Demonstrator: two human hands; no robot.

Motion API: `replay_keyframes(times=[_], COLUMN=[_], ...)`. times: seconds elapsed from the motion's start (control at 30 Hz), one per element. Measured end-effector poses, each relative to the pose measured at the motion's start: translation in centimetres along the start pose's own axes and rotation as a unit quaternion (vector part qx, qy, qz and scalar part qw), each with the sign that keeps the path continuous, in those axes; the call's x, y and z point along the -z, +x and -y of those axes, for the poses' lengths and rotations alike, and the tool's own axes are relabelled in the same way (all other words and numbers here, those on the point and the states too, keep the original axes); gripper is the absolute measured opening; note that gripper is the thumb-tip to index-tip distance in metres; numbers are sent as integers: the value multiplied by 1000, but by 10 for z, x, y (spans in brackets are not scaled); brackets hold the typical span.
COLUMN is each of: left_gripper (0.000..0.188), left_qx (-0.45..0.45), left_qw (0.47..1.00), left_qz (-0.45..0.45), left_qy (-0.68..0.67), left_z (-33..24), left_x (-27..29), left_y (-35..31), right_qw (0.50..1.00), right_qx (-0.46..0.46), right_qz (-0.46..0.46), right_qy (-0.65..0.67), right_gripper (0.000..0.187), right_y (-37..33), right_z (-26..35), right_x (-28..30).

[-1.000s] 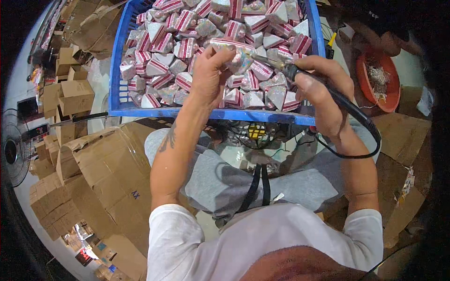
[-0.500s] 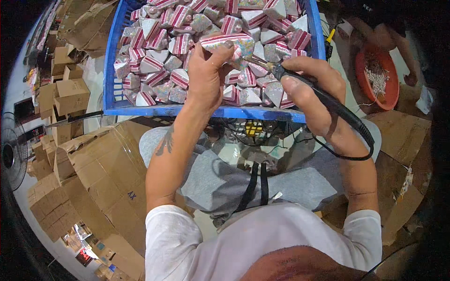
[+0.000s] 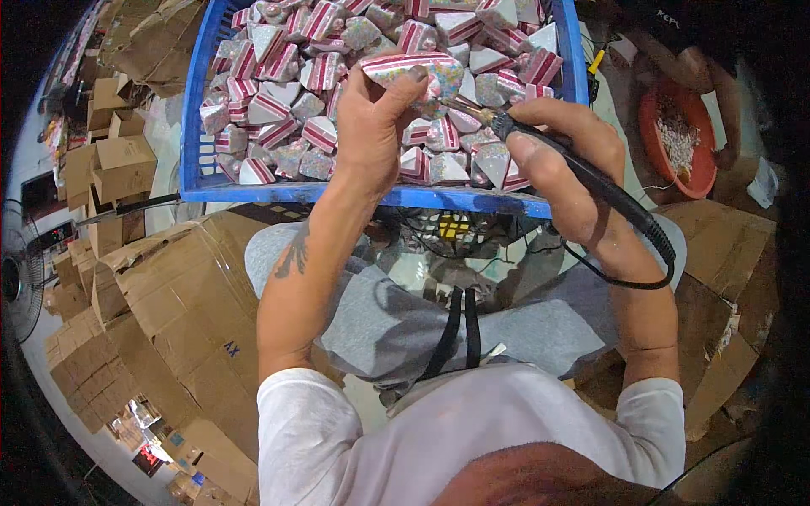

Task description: Using a handheld thermal tool to seal small triangular packages.

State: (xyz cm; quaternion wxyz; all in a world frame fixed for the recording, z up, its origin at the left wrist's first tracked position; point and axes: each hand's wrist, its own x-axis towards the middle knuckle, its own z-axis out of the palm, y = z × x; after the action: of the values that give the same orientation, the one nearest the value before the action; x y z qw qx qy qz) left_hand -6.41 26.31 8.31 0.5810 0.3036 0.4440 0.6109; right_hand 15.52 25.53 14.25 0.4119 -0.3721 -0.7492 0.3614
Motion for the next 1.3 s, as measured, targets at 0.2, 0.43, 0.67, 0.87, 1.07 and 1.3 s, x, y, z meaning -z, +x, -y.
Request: replay_keyframes(times=[0.2, 0.43, 0.67, 0.87, 1.07, 1.3], left_gripper=[50, 52, 52, 51, 52, 52], left_qx=[-7, -30, -46, -58, -72, -27], left_qw=[1000, 999, 997, 992, 991, 999], left_qz=[-17, -16, -20, -26, -19, -6], left_qy=[11, 29, 58, 106, 111, 45], left_z=[-1, 0, 3, 3, 5, 2], left_x=[-4, -4, -4, -2, -3, -4], left_y=[-3, -2, -1, -2, -1, -3], right_qw=[1000, 1000, 1000, 1000, 998, 1000], right_qx=[8, 7, 4, 27, 49, 15], right_qz=[-6, 4, -3, -2, 3, -7], right_qy=[-8, -10, 0, -9, -40, -16], right_gripper=[26, 26, 26, 25, 25, 27], right_y=[1, 1, 0, 0, 3, -1], right_z=[-1, -1, -2, -6, -4, 11], right_x=[-1, -3, -5, -6, -6, 3])
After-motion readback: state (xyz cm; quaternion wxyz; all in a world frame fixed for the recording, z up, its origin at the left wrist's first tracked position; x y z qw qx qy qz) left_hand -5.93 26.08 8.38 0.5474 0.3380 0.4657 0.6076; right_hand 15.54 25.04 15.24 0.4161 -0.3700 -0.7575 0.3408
